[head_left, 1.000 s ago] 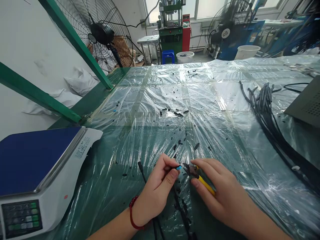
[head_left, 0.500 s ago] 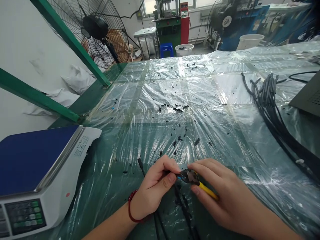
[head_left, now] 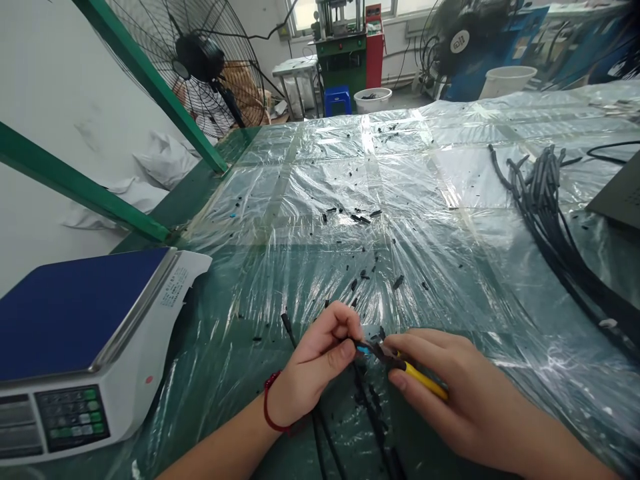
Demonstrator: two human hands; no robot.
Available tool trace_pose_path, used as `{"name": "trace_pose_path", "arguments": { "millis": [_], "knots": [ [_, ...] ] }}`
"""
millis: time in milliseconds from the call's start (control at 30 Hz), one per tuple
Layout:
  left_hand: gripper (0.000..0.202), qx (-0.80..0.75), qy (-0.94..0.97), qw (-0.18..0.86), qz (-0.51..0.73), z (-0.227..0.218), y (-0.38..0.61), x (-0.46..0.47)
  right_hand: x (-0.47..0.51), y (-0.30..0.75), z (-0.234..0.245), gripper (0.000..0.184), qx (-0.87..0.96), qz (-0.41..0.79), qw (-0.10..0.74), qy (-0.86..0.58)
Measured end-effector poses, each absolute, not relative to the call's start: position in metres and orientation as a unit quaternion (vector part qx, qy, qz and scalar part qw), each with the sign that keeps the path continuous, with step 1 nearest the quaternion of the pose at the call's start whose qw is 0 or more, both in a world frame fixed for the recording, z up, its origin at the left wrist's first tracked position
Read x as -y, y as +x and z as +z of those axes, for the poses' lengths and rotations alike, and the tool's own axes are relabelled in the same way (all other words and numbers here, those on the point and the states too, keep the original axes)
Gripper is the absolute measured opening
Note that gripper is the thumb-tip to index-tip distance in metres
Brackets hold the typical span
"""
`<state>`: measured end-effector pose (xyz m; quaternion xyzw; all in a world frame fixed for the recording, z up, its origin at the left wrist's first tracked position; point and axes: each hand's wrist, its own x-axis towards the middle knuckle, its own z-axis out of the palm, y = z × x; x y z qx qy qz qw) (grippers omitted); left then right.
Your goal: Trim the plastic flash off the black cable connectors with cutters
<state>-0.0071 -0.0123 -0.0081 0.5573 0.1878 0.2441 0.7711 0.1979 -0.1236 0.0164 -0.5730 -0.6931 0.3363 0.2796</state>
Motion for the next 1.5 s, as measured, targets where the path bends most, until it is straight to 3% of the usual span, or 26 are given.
{"name": "trace_pose_path", "arguments": {
  "millis": [900, 1000, 1500],
  "knots": [
    [0.033, -0.204, 0.6, 0.703, 0.323, -0.017, -0.005, 0.019, 0.125, 0.18, 0.006, 0.025, 0.717, 0.22, 0.331, -0.572],
    [0.033, -0.21, 0.593, 0.701, 0.336, -0.016, -0.005, 0.02, 0.124, 0.176, 0.006, 0.017, 0.715, 0.231, 0.328, -0.572],
    [0.025, -0.187, 0.567, 0.697, 0.397, -0.017, 0.004, 0.033, 0.131, 0.154, -0.001, 0.014, 0.643, 0.339, 0.37, -0.579]
  ]
}}
